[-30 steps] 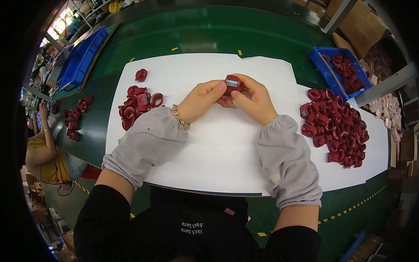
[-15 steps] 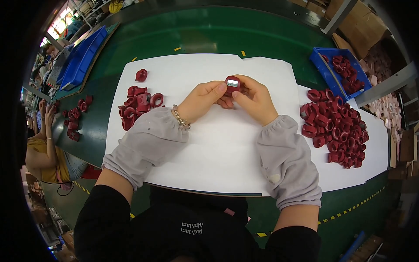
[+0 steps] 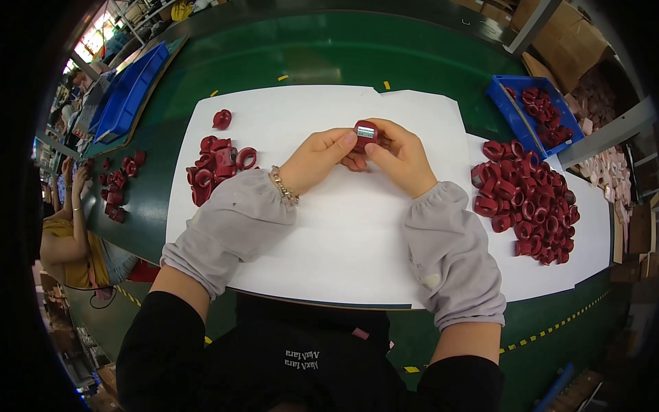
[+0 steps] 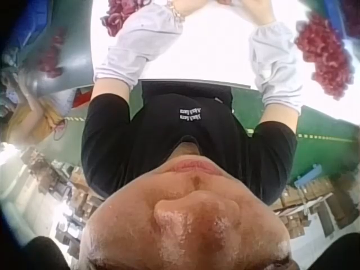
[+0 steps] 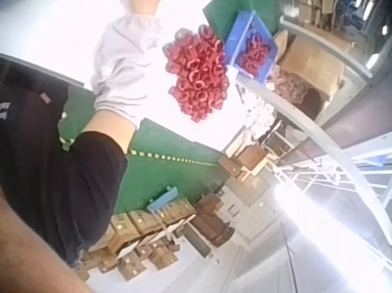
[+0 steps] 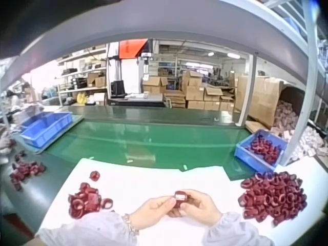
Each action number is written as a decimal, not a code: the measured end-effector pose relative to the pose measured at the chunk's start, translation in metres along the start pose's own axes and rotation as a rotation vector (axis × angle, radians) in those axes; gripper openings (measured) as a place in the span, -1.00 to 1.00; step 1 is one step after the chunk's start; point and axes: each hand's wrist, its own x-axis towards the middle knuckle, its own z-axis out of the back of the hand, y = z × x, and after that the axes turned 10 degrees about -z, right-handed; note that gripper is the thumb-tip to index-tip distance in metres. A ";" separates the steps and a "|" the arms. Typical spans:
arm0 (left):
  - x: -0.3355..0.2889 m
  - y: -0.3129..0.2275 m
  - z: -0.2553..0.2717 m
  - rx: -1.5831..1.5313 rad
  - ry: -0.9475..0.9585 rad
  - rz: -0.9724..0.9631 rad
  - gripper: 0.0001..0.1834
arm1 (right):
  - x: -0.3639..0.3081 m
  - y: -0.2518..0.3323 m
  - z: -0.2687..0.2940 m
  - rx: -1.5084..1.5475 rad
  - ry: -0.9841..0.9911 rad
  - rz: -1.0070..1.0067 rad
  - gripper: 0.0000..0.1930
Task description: Assembling small red electronic or plastic components at a factory workbench.
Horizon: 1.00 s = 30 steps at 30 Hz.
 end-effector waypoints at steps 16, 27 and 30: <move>0.000 0.000 0.001 -0.022 -0.013 -0.006 -0.58 | 0.001 -0.001 0.000 0.007 0.000 0.008 -0.63; 0.000 0.001 0.001 -0.027 -0.022 0.000 -0.58 | 0.001 -0.001 -0.001 -0.012 -0.009 0.007 -0.63; 0.001 0.000 0.001 -0.020 0.001 0.012 -0.57 | 0.001 0.000 0.000 -0.022 -0.012 0.007 -0.63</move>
